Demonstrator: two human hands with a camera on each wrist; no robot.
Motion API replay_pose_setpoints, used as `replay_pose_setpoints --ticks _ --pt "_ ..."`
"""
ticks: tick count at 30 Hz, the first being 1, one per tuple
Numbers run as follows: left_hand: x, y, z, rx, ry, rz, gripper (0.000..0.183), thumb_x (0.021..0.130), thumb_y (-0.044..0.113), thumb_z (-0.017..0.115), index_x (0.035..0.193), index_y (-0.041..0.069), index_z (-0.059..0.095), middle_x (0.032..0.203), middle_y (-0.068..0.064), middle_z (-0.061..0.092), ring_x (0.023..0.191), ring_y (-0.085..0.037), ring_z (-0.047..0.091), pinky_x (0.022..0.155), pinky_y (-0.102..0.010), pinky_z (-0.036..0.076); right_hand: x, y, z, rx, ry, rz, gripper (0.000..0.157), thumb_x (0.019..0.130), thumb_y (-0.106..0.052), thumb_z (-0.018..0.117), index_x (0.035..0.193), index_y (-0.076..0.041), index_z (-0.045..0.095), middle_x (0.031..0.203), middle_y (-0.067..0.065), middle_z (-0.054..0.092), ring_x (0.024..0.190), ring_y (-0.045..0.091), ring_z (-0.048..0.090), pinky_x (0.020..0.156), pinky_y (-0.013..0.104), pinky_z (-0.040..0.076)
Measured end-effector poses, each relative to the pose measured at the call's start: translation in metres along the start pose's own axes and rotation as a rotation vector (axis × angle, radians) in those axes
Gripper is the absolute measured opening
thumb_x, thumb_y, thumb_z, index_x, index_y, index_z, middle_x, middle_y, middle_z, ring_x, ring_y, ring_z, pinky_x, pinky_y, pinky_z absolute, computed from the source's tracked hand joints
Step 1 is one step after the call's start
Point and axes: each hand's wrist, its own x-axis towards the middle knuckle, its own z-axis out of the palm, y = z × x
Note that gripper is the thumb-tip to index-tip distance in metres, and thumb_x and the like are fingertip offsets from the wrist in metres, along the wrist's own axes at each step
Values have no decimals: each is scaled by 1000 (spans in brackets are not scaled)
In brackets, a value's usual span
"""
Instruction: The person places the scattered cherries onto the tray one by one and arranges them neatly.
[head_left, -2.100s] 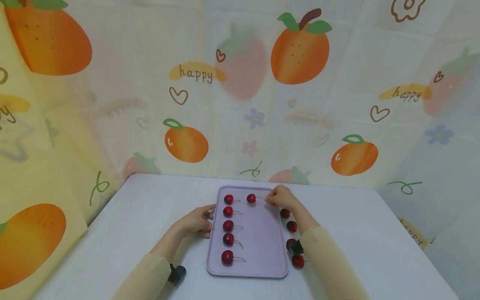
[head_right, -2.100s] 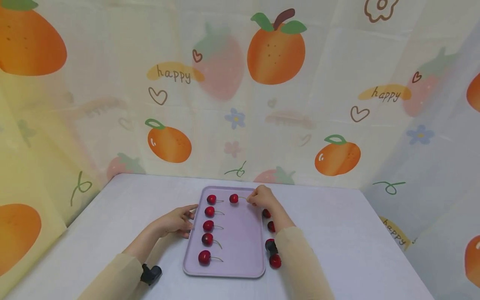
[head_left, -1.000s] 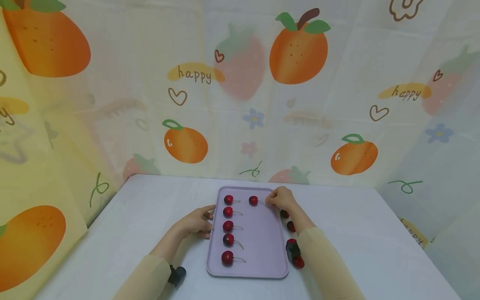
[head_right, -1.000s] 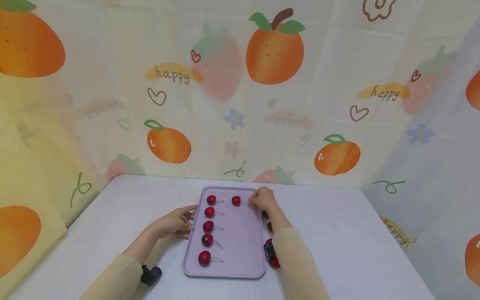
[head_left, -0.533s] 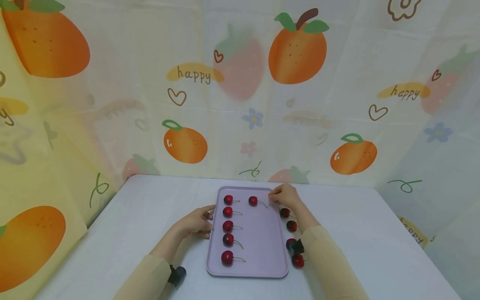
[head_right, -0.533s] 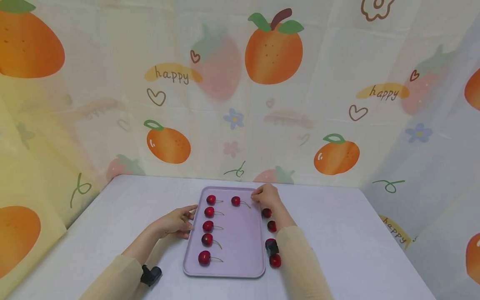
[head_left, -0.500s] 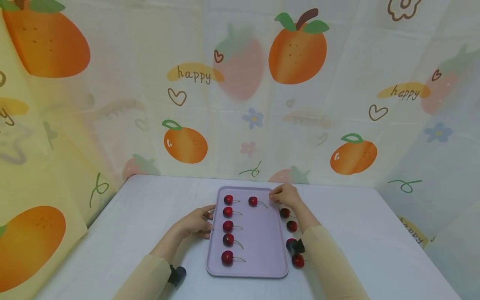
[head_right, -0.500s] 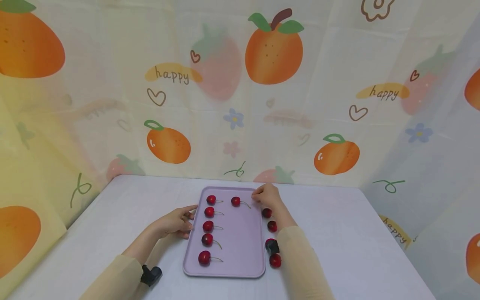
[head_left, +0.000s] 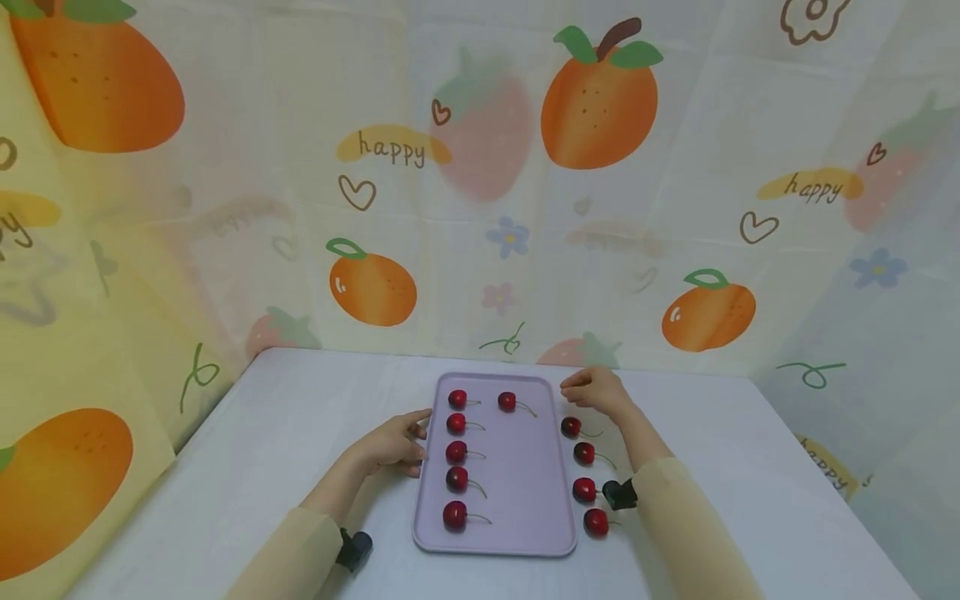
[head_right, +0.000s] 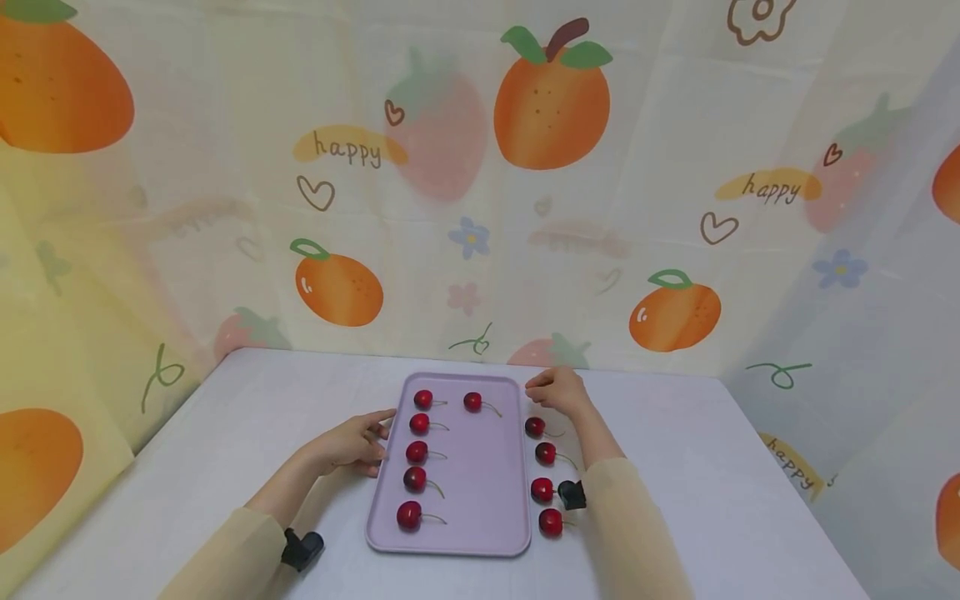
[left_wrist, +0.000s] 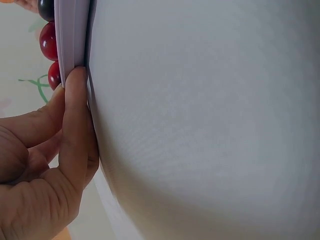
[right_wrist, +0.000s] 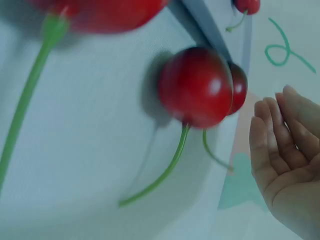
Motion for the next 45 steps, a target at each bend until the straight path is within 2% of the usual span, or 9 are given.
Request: replay_pose_setpoints --ticks 6,10,24,32,39,45 --pt "1 -1 0 4 -5 2 77 84 -10 62 153 5 33 114 -14 46 74 -16 53 58 -24 59 -10 8 -11 38 2 -7 29 92 -13 66 113 7 70 113 23 71 91 17 72 86 34 63" --pt "1 -1 -1 4 -7 -1 77 84 -10 62 154 6 32 115 -14 46 74 -16 53 58 -24 59 -17 10 -18 12 4 -21 30 92 -14 66 113 7 69 112 22 72 91 18 72 86 34 63" --pt "2 0 2 22 -7 -3 77 84 -11 61 153 7 33 116 -14 48 73 -16 54 60 -26 60 -49 36 -32 -7 -12 28 33 91 -21 69 113 4 71 107 17 74 87 16 69 83 30 62" --pt "3 -2 0 11 -6 -5 77 84 -12 61 154 7 33 115 -13 47 74 -16 54 59 -26 60 -55 47 -36 -26 -19 62 33 90 -22 70 113 2 72 106 15 74 84 12 66 81 29 62" --pt "3 -3 0 12 3 -14 77 84 -11 62 153 7 33 116 -14 47 74 -17 54 59 -26 60 -58 52 -35 -26 -41 75 33 89 -26 72 113 -3 73 110 12 74 89 13 66 87 33 61" --pt "4 -4 -1 9 1 -12 77 84 -10 62 153 8 33 116 -14 47 75 -17 54 60 -26 60 -58 59 -33 -6 -66 59 35 88 -30 74 112 -5 74 107 9 75 90 14 66 81 25 58"
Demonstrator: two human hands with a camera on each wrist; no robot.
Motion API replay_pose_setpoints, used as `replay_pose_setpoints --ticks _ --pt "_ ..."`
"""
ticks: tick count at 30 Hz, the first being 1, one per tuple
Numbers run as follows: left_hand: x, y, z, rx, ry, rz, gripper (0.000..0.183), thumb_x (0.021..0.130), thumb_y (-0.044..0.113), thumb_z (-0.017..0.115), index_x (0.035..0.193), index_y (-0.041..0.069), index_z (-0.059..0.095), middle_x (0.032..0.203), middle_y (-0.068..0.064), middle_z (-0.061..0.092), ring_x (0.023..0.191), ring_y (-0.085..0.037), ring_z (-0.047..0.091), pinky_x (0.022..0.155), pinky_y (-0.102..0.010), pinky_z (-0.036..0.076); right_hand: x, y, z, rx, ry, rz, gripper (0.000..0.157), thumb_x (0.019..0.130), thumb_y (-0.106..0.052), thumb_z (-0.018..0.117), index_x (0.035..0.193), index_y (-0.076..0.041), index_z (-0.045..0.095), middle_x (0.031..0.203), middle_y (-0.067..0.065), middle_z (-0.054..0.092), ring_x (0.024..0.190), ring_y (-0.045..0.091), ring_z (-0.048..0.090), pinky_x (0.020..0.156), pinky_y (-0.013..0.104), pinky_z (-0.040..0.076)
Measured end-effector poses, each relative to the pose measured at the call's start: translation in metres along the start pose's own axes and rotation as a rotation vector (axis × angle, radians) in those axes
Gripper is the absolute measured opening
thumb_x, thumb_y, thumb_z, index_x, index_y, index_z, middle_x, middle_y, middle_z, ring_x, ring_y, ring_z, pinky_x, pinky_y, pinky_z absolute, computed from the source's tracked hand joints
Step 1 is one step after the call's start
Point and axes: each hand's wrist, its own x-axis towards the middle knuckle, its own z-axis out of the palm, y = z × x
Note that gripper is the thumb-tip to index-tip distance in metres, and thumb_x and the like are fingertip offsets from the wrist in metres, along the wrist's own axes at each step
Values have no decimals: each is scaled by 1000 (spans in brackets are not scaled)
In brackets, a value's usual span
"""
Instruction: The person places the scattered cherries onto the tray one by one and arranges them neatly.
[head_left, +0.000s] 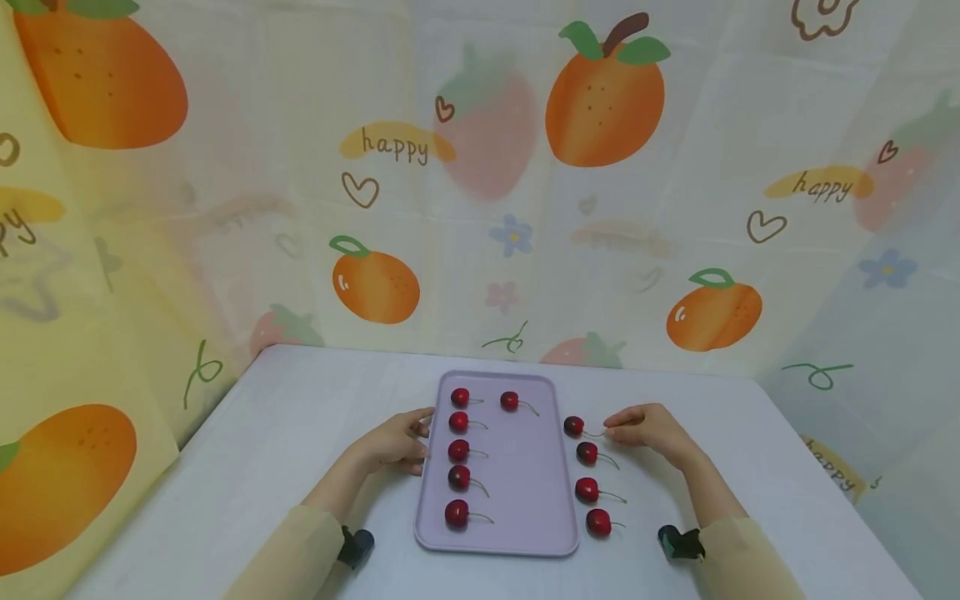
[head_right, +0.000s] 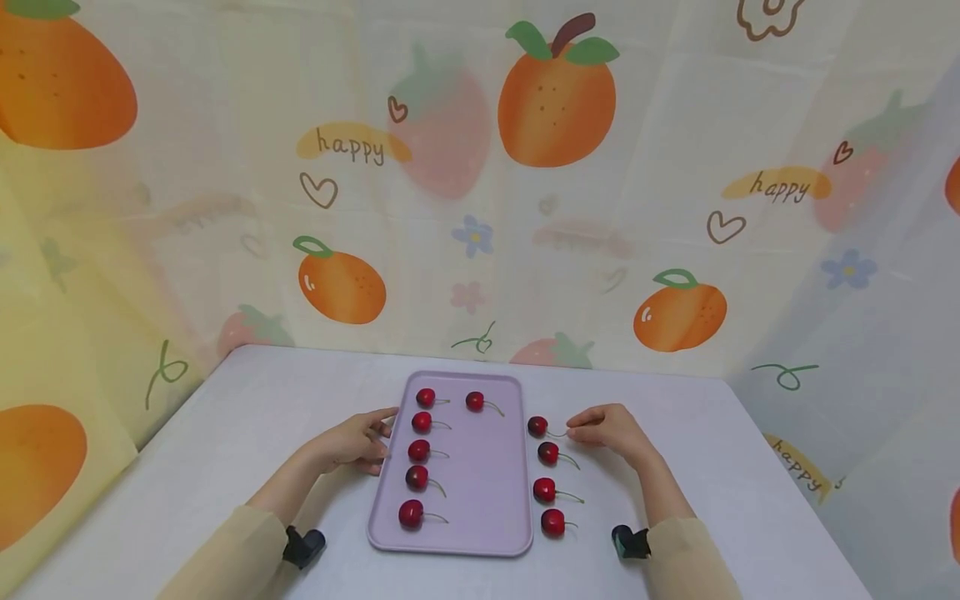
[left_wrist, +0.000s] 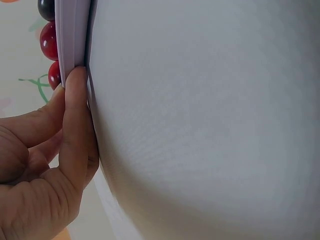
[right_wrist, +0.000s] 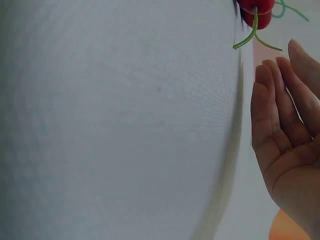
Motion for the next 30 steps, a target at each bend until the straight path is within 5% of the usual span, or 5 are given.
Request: replay_pose_setpoints --ticks 30 --pt "0 0 0 4 1 -8 77 85 -10 62 154 8 33 117 -14 48 76 -17 53 60 -26 60 1 -4 6 -67 26 -43 21 89 -21 72 98 -2 75 87 8 75 77 12 63 70 22 56"
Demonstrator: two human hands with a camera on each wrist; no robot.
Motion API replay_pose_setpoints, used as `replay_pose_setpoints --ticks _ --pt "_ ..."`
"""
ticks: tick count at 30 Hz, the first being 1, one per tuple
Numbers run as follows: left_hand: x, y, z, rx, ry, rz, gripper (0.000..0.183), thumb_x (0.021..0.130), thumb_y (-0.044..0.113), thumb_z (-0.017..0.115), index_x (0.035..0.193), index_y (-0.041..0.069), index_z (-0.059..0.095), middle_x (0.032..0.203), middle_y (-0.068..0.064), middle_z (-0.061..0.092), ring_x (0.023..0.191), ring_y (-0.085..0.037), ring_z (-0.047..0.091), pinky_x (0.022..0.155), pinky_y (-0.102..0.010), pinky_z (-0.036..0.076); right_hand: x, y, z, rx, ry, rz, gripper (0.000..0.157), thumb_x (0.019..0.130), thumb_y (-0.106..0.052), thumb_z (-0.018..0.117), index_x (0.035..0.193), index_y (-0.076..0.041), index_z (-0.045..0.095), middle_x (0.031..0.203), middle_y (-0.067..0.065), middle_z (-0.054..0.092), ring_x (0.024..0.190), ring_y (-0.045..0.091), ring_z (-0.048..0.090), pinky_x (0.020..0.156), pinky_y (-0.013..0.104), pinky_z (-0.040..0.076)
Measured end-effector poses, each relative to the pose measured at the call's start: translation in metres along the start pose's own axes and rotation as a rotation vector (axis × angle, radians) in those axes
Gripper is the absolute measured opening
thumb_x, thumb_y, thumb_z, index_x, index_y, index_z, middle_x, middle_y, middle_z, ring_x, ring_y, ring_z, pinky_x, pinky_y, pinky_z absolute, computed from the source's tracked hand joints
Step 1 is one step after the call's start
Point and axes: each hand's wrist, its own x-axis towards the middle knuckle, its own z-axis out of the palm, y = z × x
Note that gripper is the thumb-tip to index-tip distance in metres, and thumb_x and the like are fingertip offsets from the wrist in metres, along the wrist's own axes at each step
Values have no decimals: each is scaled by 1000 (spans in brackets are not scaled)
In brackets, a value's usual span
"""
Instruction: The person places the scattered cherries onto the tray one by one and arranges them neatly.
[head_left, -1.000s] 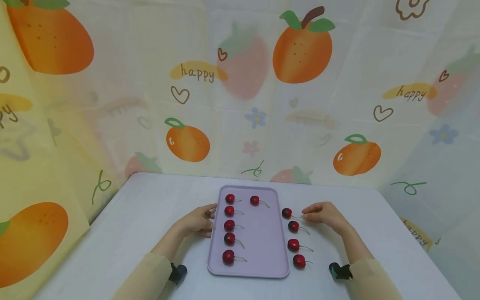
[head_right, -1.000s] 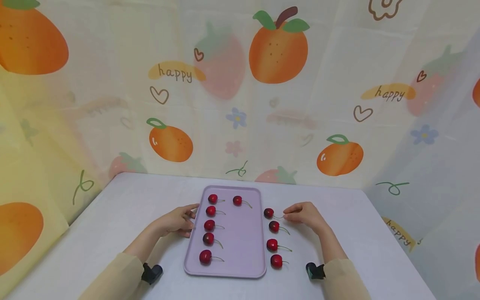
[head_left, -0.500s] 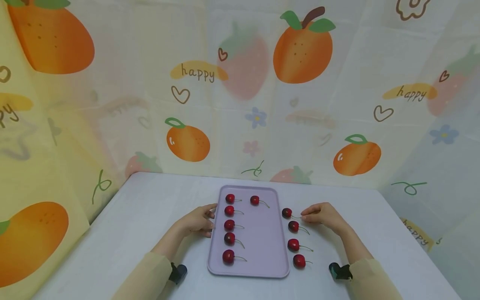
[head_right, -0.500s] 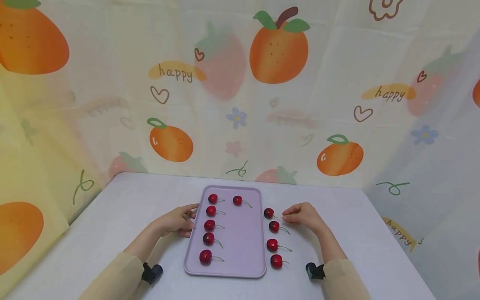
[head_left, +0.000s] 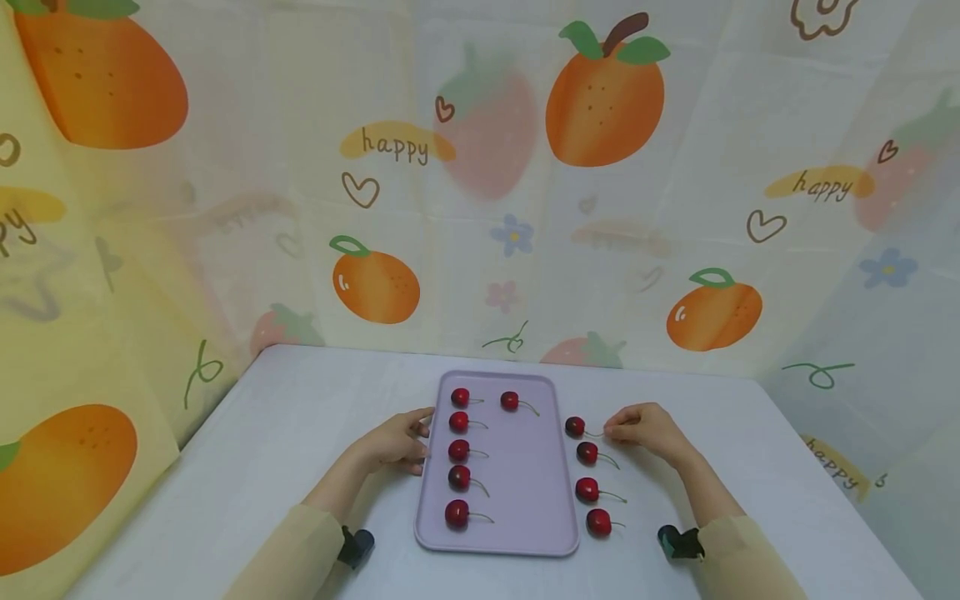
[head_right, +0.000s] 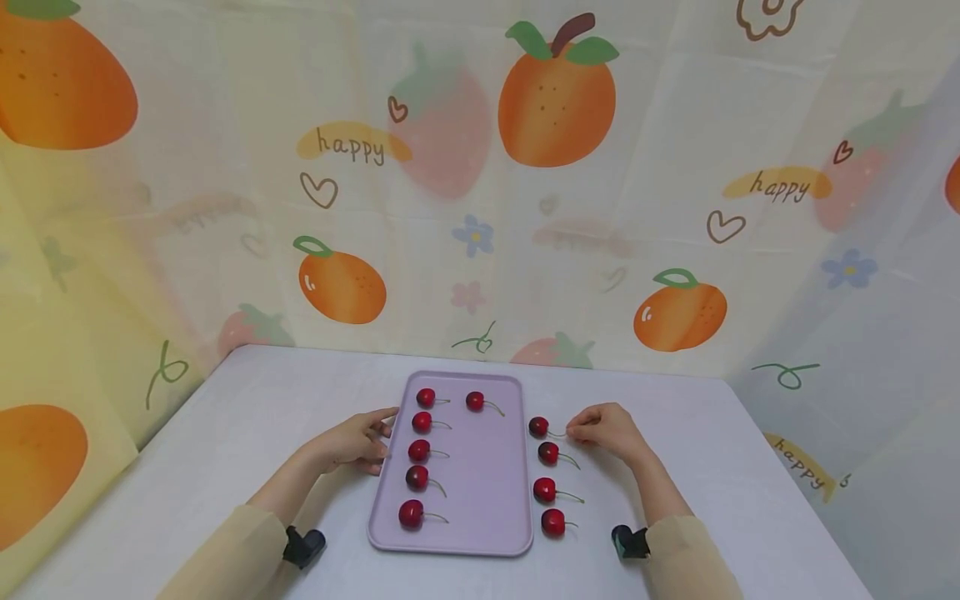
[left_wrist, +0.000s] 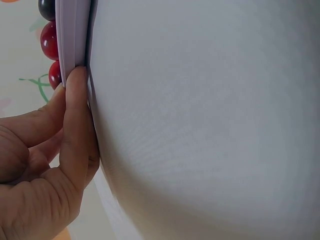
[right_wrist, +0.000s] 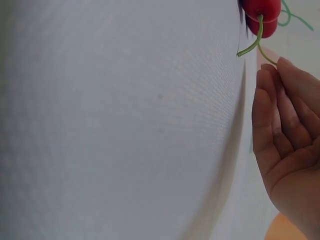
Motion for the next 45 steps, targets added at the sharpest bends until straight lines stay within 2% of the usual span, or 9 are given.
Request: replay_pose_setpoints --ticks 16,28,37,45 --pt "2 -2 1 0 5 -2 77 84 -10 62 154 8 34 115 -13 47 76 -17 55 59 -26 60 2 -1 0 44 55 26 26 91 -22 70 102 1 72 91 12 76 79 14 67 75 27 61" --pt "2 -2 0 -3 0 -2 77 84 -11 62 153 8 33 114 -13 47 76 -17 54 59 -26 60 4 -5 0 65 84 28 24 92 -21 69 100 1 72 90 10 76 78 12 69 73 24 62" --pt "0 0 0 -2 1 -2 77 84 -10 62 153 8 34 115 -13 47 75 -17 54 59 -25 60 3 -15 -1 120 104 11 27 91 -20 70 103 5 71 94 17 76 80 15 72 75 27 63" --pt "0 0 1 -3 2 -3 77 84 -11 62 153 8 34 114 -13 47 75 -17 53 59 -25 60 5 -27 2 113 121 32 26 91 -20 70 104 3 72 94 14 76 82 18 74 76 26 63"
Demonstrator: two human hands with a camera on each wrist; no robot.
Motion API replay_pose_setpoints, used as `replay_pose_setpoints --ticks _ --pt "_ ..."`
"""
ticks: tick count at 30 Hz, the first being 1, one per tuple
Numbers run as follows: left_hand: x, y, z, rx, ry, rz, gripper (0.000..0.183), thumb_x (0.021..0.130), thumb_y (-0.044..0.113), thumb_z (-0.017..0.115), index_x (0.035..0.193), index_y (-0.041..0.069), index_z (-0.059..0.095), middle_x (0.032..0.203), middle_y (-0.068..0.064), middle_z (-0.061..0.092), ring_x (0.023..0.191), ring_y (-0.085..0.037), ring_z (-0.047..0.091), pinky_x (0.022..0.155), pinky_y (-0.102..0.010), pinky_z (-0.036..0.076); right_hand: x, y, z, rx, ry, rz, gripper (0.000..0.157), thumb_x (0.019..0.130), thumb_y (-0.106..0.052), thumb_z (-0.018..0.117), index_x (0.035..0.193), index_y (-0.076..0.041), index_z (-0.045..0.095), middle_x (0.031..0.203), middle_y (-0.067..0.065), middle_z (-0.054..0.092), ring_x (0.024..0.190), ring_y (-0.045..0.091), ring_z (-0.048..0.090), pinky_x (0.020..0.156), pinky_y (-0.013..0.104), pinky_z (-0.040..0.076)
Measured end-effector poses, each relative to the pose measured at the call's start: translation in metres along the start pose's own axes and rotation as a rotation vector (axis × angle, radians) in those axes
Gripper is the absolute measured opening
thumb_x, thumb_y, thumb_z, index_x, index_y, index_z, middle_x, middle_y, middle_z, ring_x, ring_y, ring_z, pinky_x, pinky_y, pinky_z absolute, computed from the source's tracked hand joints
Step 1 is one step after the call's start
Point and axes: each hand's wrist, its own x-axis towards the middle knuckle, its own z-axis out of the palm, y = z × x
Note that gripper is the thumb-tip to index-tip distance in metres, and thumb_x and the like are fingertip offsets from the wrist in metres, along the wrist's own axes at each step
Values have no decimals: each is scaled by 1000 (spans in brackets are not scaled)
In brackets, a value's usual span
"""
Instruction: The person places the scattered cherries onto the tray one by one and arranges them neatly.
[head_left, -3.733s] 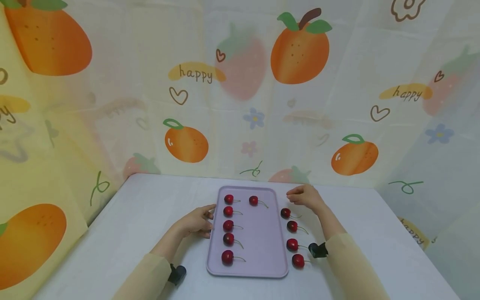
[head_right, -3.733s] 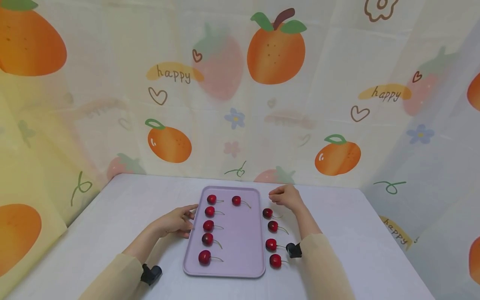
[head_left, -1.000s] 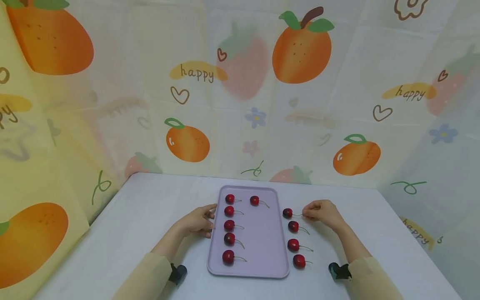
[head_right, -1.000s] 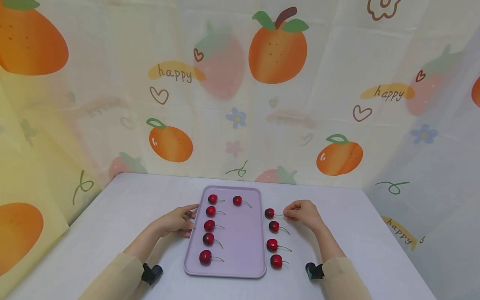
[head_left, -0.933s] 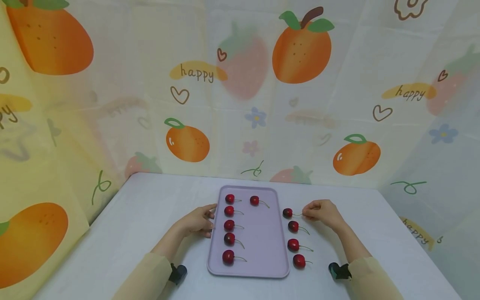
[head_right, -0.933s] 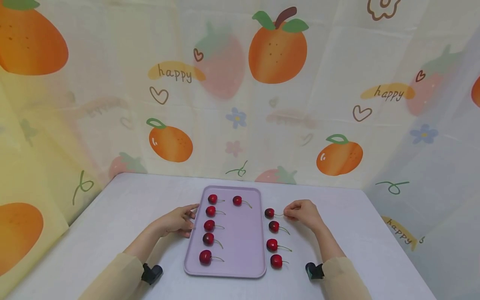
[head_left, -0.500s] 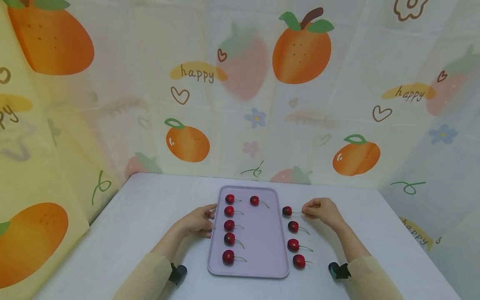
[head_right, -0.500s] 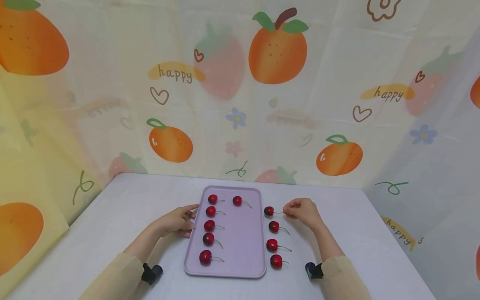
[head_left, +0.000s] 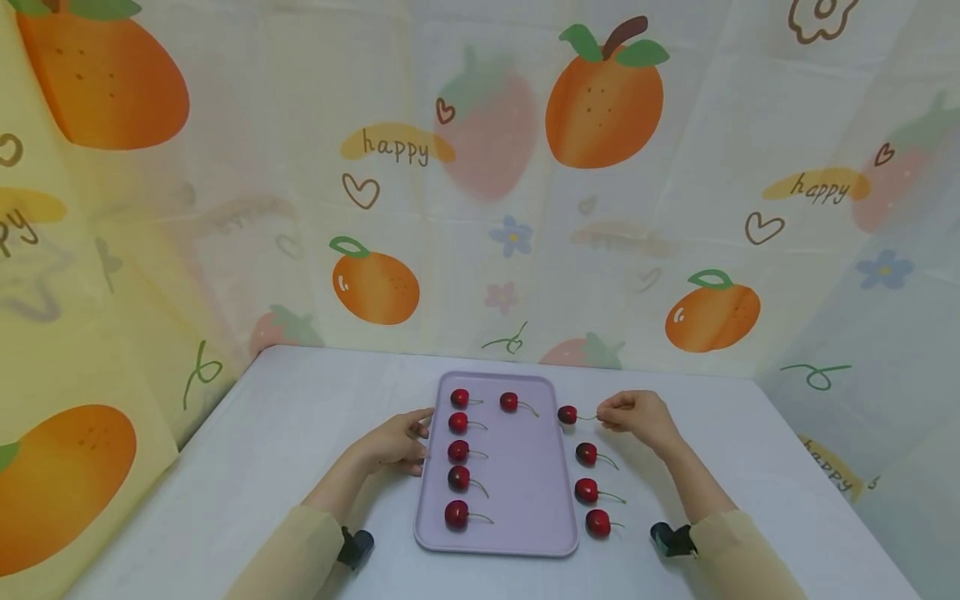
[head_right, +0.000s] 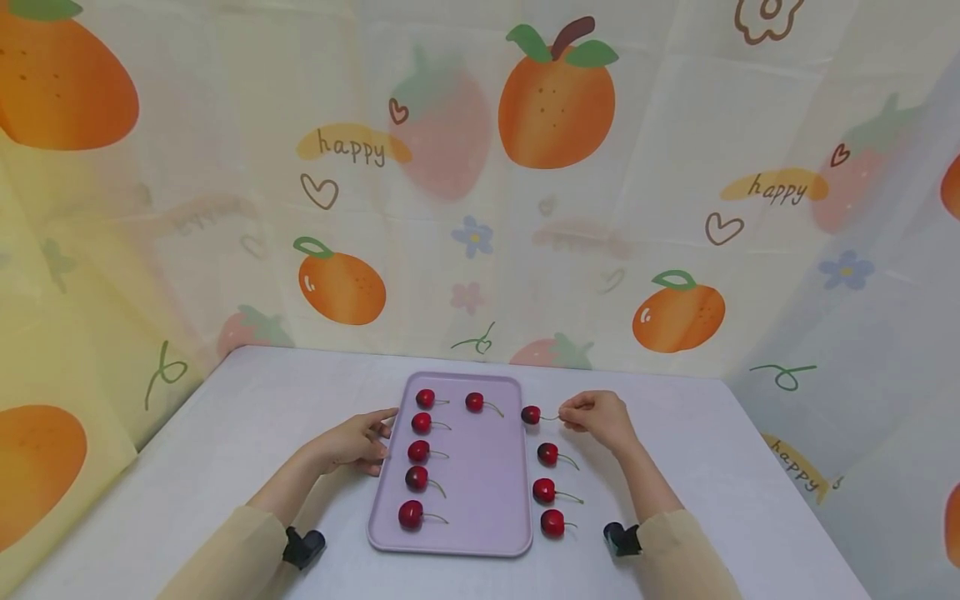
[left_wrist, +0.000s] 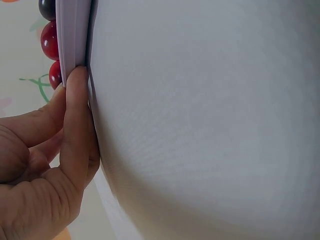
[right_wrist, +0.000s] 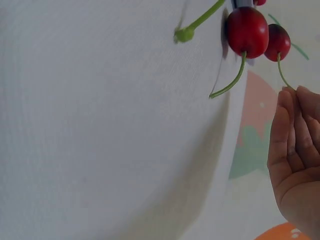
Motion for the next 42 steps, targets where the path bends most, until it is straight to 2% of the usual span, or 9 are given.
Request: replay_pose_setpoints --ticks 13,20,31,42 --pt "1 -1 0 -1 4 5 77 84 -11 62 153 7 33 114 -13 47 77 -17 54 59 -26 60 1 -20 16 30 -2 -39 23 89 -16 72 100 4 73 89 14 76 80 23 74 73 29 64" --pt "0 -1 0 -1 7 7 77 84 -12 61 153 7 34 113 -13 47 76 -17 54 59 -26 60 3 -31 27 27 -2 -67 20 88 -14 73 96 4 74 84 13 76 72 13 72 69 26 63" --pt "0 0 0 -4 -2 19 76 85 -12 62 153 6 33 113 -14 47 75 -17 54 60 -27 61 5 -52 45 28 4 -50 15 86 -13 74 93 0 76 80 11 77 69 11 71 67 26 63" --pt "2 -2 -1 -8 -12 21 78 84 -11 62 154 7 32 111 -13 46 74 -16 53 59 -26 60 8 -60 64 43 -6 -24 12 84 -8 75 90 2 75 80 11 76 67 10 71 66 28 63"
